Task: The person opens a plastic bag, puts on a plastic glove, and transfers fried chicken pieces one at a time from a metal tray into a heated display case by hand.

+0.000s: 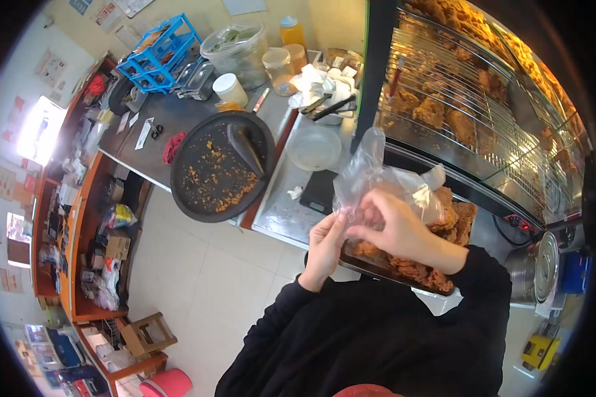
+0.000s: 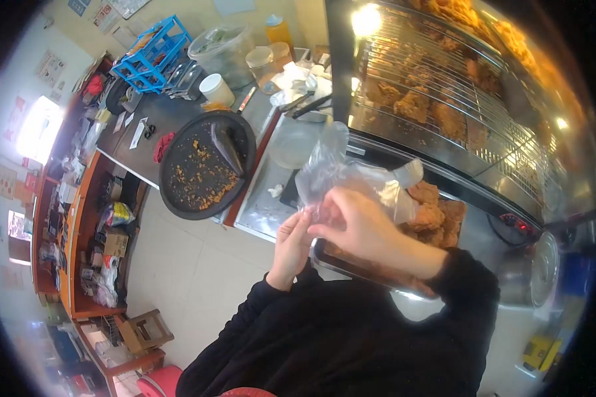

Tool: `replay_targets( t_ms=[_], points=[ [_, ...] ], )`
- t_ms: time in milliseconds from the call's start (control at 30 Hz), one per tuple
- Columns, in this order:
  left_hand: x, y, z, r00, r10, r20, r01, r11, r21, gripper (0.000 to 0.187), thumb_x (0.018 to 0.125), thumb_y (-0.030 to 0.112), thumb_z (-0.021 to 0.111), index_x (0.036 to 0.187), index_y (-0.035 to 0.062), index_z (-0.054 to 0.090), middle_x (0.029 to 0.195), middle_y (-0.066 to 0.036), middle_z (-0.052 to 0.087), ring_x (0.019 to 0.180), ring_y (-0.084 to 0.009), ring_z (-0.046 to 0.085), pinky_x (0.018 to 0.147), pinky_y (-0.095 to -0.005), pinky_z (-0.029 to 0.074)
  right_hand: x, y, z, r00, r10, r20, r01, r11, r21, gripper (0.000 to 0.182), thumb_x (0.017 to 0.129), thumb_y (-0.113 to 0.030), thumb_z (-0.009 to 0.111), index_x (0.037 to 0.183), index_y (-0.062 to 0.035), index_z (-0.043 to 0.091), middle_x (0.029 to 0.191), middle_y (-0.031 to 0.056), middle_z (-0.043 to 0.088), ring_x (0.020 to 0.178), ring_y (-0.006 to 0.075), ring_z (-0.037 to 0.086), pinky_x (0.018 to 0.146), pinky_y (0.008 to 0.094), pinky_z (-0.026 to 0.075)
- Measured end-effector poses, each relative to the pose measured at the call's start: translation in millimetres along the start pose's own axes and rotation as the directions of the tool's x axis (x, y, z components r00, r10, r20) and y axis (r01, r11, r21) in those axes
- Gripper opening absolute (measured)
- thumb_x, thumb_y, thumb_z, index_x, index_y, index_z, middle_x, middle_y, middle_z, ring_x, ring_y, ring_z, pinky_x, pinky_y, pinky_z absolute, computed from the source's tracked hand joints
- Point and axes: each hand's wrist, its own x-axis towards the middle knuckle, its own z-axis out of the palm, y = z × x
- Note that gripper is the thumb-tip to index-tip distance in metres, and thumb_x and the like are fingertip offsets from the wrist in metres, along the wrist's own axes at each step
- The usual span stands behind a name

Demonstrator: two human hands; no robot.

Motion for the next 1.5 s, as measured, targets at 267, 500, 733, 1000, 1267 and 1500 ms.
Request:
replay_targets(
  t_ms=[267,500,733,1000,1267,1500],
  points=[
    [40.0,49.9,-96.4,0.998,-0.033,0.059,0.042,0.986,-0.162,0.005,0.087,0.001,0.054,0.089,0.0019,0.059,0.089,-0.007,0.063,0.079,-0.0113,0.060,0.072,-0.0248,0.049,61.4,-2.3,90.3,0.995,0.082,0.064,-0.089,0.989,0.120,0.010,0.080,-0.010,0.061,0.086,-0.0024,0.059,0.067,0.0031,0.058,0.060,0.0106,0.054,0.058,0.0252,0.044],
    [58.3,79.6,-122.6,0.994,0.034,0.100,-0.025,0.996,-0.088,0.002,0.087,0.004,0.056,0.089,0.0028,0.056,0.089,-0.006,0.063,0.082,-0.0099,0.059,0.074,-0.0238,0.048,88.2,-9.7,131.0,0.975,0.224,0.009,-0.209,0.898,0.388,0.017,0.078,-0.014,0.068,0.085,-0.0011,0.060,0.071,-0.0002,0.059,0.062,0.0048,0.052,0.057,0.0216,0.043],
    [60.8,98.7,-118.3,0.998,0.008,0.059,-0.007,1.000,-0.017,0.016,0.087,0.004,0.056,0.103,0.0008,0.057,0.094,-0.006,0.062,0.085,-0.0095,0.058,0.076,-0.0217,0.046,97.9,4.0,140.1,0.951,0.308,-0.037,-0.245,0.819,0.519,0.024,0.076,-0.005,0.068,0.095,0.0024,0.055,0.078,0.0061,0.063,0.075,0.0095,0.061,0.066,0.0242,0.048],
    [74.5,87.2,-114.6,0.990,0.098,0.103,-0.096,0.995,-0.023,0.013,0.088,0.004,0.056,0.100,0.0023,0.055,0.089,-0.003,0.060,0.080,-0.0076,0.056,0.073,-0.0207,0.046,94.5,5.2,139.3,0.960,0.278,0.008,-0.229,0.774,0.590,0.023,0.075,-0.001,0.065,0.091,-0.0009,0.050,0.075,0.0034,0.058,0.070,0.0094,0.057,0.066,0.0244,0.047],
    [87.8,76.2,-104.4,0.995,0.097,0.023,-0.098,0.995,0.035,0.015,0.085,0.002,0.059,0.099,0.0028,0.054,0.091,-0.006,0.063,0.082,-0.0103,0.060,0.067,-0.0222,0.048,77.3,14.4,135.5,0.896,0.153,-0.417,-0.129,0.988,0.085,0.016,0.076,-0.004,0.062,0.089,-0.0022,0.052,0.074,0.0160,0.061,0.072,0.0327,0.061,0.061,0.0367,0.046],
    [104.9,65.0,-100.1,0.986,0.051,0.159,-0.050,0.999,-0.012,0.017,0.086,0.005,0.058,0.101,0.0029,0.052,0.087,-0.002,0.061,0.071,-0.0069,0.055,0.062,-0.0182,0.044,68.9,5.0,113.4,0.921,0.316,-0.229,-0.299,0.948,0.105,0.018,0.072,-0.005,0.067,0.077,-0.0025,0.050,0.067,0.0086,0.059,0.062,0.0187,0.059,0.055,0.0300,0.044]
  ],
)
